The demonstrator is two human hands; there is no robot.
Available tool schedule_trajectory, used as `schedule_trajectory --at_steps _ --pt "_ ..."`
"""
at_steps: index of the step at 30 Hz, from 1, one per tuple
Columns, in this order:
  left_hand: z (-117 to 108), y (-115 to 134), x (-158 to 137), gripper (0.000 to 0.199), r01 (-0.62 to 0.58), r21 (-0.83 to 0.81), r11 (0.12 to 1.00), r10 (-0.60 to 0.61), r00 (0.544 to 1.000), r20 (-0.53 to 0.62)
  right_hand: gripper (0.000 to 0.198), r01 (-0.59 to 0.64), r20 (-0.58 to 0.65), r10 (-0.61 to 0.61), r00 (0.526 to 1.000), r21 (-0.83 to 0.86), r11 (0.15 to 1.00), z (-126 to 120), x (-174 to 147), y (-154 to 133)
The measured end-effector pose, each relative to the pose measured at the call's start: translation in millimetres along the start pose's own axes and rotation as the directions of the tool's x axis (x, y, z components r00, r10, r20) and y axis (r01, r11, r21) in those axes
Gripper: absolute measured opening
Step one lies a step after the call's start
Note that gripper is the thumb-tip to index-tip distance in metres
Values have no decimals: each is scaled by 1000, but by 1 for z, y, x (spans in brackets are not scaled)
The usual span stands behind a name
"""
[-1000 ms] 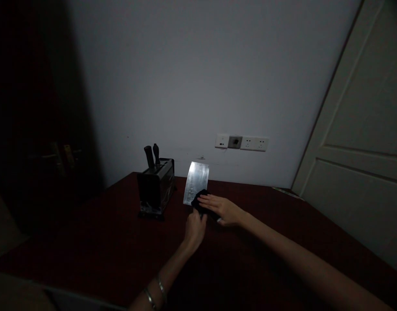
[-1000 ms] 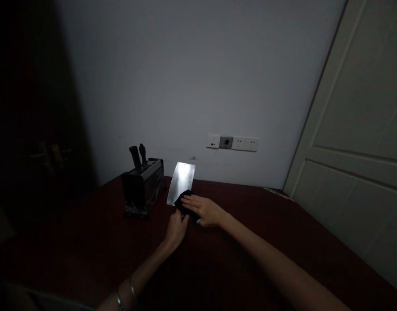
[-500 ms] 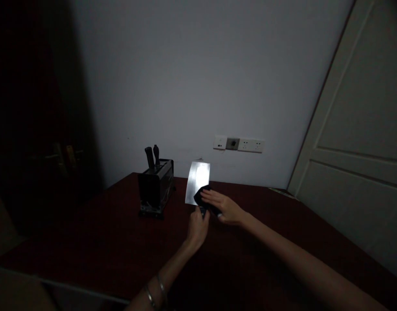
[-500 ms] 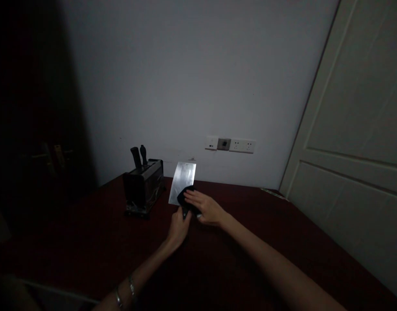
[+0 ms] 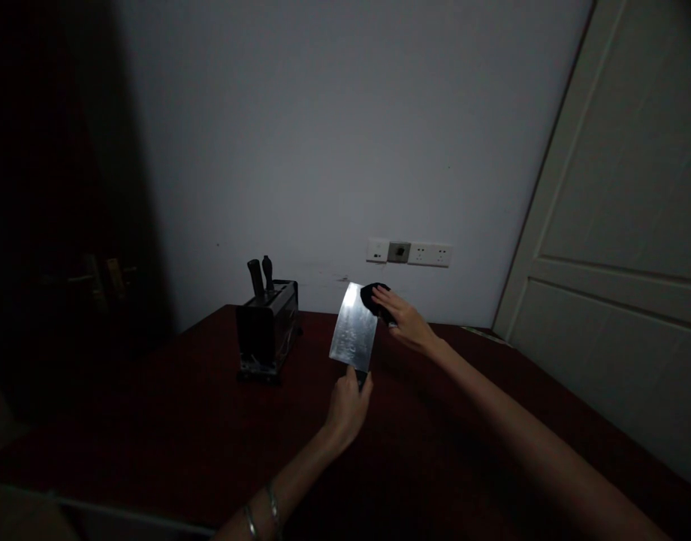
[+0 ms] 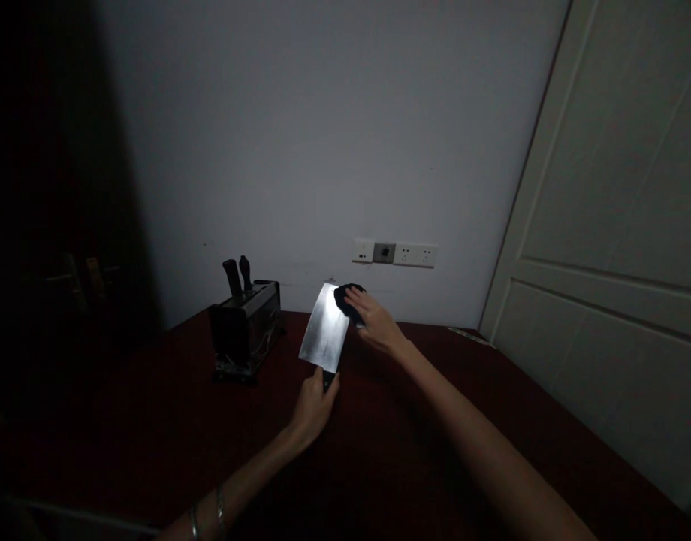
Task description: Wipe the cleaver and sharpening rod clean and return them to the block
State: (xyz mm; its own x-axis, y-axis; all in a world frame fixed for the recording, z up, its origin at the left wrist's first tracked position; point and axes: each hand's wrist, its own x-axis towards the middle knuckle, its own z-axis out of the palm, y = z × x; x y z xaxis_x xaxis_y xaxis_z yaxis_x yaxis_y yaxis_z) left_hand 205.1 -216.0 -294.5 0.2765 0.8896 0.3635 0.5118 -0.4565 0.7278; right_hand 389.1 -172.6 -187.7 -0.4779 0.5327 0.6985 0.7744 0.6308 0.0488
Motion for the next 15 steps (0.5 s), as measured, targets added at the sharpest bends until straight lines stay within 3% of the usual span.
schedule_trajectory --at_steps 3,6,8,10,15 --pt "0 -5 4 32 26 -2 1000 -26 1000 -11 70 84 118 -87 989 31 996 18 -26 -34" --pt "-1 -10 7 26 35 5 999 -35 999 8 72 238 295 -251 922 81 968 28 -42 -58" --pt "-3 -11 6 28 33 24 999 -34 999 17 73 295 353 -302 885 77 952 25 -40 -56" --pt "-4 -8 4 33 37 64 997 -38 999 18 74 280 343 -273 899 29 960 15 -29 -42" --pt "-3 1 -1 36 4 114 994 -8 999 36 70 76 175 -54 983 -122 990 -5 5 -8"
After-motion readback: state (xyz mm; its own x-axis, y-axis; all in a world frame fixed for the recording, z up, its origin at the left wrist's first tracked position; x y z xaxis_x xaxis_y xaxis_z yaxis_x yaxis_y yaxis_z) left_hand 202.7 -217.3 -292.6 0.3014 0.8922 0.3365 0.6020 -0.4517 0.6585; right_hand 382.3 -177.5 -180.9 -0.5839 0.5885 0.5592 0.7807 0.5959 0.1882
